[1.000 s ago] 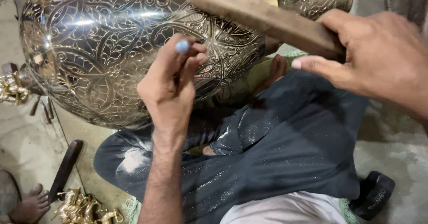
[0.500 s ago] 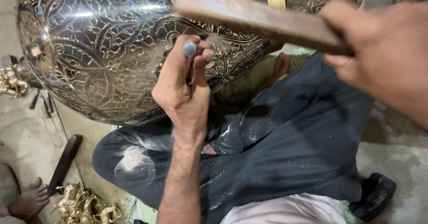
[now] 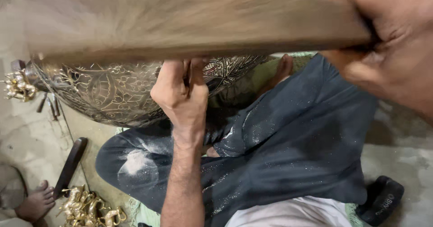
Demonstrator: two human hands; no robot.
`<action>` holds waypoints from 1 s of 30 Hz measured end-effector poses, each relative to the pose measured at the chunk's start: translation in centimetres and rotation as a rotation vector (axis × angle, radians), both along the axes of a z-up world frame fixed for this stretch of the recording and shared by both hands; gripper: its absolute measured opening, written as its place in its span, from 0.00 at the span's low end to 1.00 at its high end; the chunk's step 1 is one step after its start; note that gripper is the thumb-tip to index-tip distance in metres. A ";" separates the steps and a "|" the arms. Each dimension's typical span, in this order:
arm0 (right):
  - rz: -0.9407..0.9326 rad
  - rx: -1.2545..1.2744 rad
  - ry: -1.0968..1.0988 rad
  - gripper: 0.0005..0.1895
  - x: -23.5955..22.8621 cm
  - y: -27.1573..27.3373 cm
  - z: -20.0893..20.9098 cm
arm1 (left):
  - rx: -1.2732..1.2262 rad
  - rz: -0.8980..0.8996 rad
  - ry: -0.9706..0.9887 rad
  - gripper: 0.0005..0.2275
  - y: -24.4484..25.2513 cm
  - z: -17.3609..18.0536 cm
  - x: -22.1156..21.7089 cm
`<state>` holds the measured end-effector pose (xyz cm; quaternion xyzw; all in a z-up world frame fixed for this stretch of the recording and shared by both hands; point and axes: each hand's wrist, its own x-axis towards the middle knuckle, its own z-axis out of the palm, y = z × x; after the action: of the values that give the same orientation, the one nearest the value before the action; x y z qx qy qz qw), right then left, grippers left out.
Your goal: The person is engraving intricate floral patterns onto a large brass vase using a chisel and hammer. They repeatedly strike the chisel to create detailed designs on the vase's surface.
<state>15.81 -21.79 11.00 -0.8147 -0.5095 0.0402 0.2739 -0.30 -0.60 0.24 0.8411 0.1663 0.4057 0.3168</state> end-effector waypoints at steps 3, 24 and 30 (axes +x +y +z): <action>0.009 0.005 -0.028 0.14 -0.1 -0.3 -0.4 | 0.053 0.027 0.014 0.07 0.1 -0.1 -0.3; -0.111 -0.251 -0.417 0.19 0.3 -0.1 -2.3 | -0.122 -0.044 -0.094 0.05 -1.3 0.1 -0.2; 0.060 0.107 -0.002 0.22 -1.1 1.2 0.4 | -0.043 0.042 -0.090 0.06 -0.6 -1.6 -0.4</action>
<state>14.67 -20.55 11.44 -0.7832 -0.5355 0.0201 0.3153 -0.71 -1.17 -1.34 0.8114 0.1782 0.4457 0.3334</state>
